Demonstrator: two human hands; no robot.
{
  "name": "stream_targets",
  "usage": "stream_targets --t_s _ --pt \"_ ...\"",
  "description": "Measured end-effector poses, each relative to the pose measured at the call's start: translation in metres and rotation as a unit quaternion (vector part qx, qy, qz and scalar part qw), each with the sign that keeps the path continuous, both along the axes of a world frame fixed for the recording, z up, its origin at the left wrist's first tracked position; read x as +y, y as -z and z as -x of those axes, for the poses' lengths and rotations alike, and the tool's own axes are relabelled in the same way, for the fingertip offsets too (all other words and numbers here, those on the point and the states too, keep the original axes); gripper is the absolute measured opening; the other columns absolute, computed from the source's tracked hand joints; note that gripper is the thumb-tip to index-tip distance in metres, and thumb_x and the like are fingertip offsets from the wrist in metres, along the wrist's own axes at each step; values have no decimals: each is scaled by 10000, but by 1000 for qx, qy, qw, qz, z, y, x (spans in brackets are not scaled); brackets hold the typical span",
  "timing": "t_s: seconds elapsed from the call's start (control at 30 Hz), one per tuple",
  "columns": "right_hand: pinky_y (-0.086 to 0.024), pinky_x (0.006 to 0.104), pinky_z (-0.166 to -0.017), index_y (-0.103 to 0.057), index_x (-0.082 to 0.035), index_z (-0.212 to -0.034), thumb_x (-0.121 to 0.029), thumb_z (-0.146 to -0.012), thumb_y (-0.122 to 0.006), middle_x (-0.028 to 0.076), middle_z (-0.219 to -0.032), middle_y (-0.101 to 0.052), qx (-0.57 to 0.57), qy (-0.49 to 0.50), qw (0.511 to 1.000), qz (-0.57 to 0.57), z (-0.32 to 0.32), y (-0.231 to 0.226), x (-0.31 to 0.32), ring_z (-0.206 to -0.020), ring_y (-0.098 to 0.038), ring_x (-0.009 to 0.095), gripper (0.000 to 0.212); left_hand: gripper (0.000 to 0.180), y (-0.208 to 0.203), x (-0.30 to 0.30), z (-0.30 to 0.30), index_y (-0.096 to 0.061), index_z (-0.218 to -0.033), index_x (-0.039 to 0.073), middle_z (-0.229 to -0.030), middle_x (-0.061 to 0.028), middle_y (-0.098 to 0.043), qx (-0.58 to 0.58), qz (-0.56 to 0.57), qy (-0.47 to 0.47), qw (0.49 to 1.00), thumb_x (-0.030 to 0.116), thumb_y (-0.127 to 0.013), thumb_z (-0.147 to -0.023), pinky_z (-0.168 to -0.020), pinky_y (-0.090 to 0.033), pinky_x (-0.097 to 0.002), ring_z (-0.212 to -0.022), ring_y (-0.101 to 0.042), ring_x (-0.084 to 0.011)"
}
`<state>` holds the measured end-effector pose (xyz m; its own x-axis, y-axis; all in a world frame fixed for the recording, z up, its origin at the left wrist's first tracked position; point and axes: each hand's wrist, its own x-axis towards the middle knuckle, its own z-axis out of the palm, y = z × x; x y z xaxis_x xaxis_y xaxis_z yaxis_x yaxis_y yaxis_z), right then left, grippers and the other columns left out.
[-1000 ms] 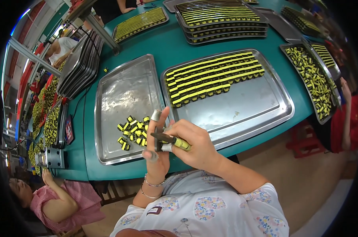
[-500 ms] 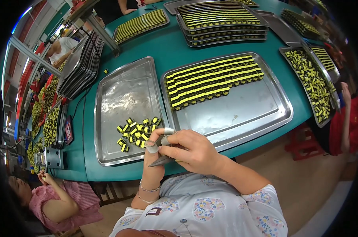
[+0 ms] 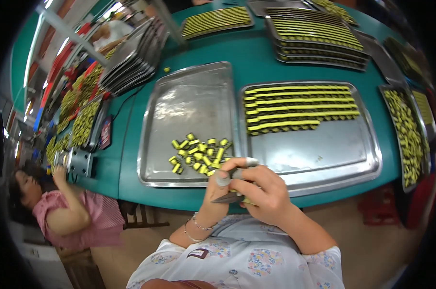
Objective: The person assembles small electronic components at a factory workbench using a pair of pliers.
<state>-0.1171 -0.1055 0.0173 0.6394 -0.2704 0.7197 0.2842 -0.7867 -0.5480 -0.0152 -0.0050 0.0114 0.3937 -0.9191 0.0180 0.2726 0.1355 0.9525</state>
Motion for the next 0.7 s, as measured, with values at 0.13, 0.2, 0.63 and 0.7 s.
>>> stream_targets --t_s 0.13,0.2,0.63,0.7 --pt "-488 346 -587 -669 -50 -889 3 -448 -723 86 -844 -571 3 14 1000 16 1 -2 0 -692 -579 264 448 666 -1 4 -4 -487 -1237 -5 -1017 -67 -594 3 -23 -1 1000 582 -349 -952 -511 -463 -190 -726 -575 -69" --pt "-484 339 -575 -662 -39 -891 25 -457 -712 89 -841 -568 27 18 999 16 0 -6 4 -697 -577 259 441 645 7 4 1 -470 -1260 4 -1018 -60 -592 25 -22 -19 999 563 -351 -961 -504 -456 -185 -721 -566 -60" --pt "-498 364 -630 -649 -45 -907 30 -414 -734 98 -886 -569 47 11 999 -5 -4 -8 2 -783 -592 281 506 544 7 6 -5 -429 -1314 -9 -1145 -91 -568 -3 3 -6 1000 431 -392 -996 -825 -485 -247 -997 -567 -120" --pt "-498 371 -656 -646 -51 -925 42 -422 -738 102 -914 -571 67 -21 997 -32 -4 -11 0 -820 -592 287 520 583 3 6 -6 -423 -1323 -12 -1172 -108 -567 90 -9 -1 996 465 -336 -999 -849 -493 -265 -1021 -584 -144"
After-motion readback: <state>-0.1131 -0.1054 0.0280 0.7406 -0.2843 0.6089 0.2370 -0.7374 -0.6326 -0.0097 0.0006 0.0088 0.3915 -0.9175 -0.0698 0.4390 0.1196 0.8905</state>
